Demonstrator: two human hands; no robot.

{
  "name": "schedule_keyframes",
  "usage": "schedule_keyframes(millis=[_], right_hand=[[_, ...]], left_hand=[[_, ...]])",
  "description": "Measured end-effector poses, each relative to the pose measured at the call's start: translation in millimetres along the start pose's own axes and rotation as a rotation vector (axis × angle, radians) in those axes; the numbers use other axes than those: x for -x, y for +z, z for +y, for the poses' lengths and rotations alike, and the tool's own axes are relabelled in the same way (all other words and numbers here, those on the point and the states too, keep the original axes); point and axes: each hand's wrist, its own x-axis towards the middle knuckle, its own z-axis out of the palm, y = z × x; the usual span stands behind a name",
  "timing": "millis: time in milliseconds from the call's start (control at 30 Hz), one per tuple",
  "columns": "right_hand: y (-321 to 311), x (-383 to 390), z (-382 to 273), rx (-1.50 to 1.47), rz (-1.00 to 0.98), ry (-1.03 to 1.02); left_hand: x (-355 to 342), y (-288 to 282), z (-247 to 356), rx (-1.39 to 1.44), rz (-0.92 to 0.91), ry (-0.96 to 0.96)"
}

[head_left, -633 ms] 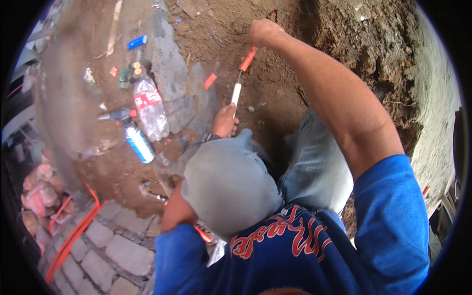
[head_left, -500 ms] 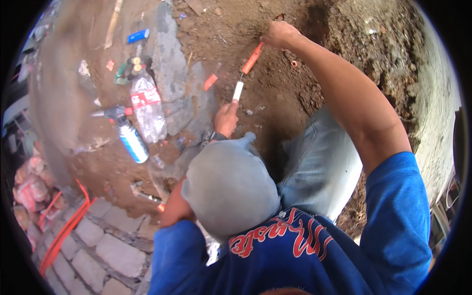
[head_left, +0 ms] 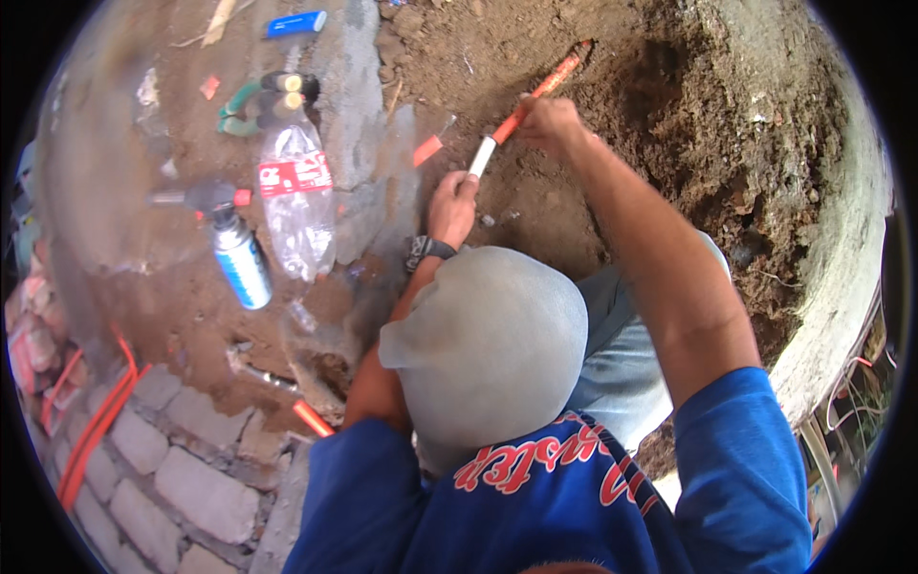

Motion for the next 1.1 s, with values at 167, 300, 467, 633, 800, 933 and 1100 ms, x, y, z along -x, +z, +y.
schedule_keyframes(millis=[167, 300, 467, 633, 800, 933, 1100], right_hand=[[20, 13, 28, -0.398, -0.115, -0.045], [15, 7, 37, -0.363, -0.147, -0.113], [14, 4, 39, -0.317, -0.187, -0.118], [14, 7, 35, -0.26, -0.167, -0.129], [10, 5, 37, -0.314, -0.181, -0.135], [10, 7, 38, -0.305, -0.175, -0.151], [8, 4, 38, -0.297, -0.188, -0.151]], left_hand=[[-2, 6, -4, -0.013, 0.037, 0.119], [2, 6, 15, -0.007, 0.016, 0.137], [-3, 6, 14, -0.004, 0.006, 0.128], [-6, 5, 15, 0.066, -0.074, 0.051], [-8, 9, 12, 0.034, -0.066, 0.12], [-4, 7, 17, 0.01, -0.099, 0.113], [-6, 8, 17, 0.037, -0.131, 0.002]])
